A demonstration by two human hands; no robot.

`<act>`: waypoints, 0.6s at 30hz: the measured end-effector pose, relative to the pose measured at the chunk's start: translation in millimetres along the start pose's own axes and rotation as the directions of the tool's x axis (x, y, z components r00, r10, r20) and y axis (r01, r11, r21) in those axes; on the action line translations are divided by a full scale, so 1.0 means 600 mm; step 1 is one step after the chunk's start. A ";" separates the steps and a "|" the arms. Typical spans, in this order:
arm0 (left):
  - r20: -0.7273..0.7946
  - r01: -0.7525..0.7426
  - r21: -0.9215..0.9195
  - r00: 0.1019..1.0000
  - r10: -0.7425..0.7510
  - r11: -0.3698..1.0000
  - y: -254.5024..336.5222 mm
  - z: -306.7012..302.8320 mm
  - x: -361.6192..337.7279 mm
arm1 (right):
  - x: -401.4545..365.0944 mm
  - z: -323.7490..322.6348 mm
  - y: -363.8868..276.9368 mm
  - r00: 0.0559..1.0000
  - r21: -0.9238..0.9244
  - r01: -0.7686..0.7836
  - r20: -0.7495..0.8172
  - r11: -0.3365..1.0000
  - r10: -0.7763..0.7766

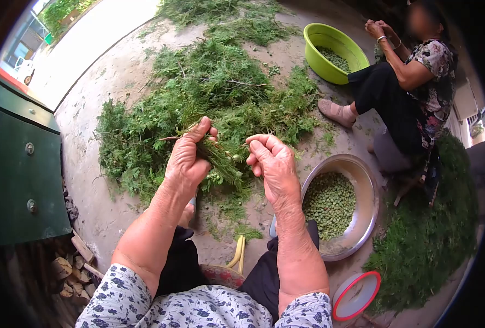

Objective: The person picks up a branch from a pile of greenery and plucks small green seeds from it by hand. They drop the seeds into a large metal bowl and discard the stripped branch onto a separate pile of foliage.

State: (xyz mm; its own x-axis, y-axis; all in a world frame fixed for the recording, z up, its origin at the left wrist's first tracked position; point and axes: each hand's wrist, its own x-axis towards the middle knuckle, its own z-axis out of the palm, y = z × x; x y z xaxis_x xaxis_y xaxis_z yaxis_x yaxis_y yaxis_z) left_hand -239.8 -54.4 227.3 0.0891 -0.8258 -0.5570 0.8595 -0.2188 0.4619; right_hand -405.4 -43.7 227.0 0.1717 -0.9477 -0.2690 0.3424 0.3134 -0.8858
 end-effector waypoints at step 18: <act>0.261 -0.089 0.461 0.965 -0.039 0.883 0.023 0.003 -0.021 | 0.001 0.011 -0.006 0.991 0.094 -0.081 0.117 0.992 0.070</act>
State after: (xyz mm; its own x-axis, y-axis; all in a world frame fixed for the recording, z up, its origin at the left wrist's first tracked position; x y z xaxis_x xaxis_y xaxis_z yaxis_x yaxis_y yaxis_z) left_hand -230.1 -47.7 242.1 -0.0785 -0.9237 -0.3750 0.5186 -0.3591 0.7759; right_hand -400.6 -44.8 232.6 0.3020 -0.9100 -0.2840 0.4130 0.3934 -0.8214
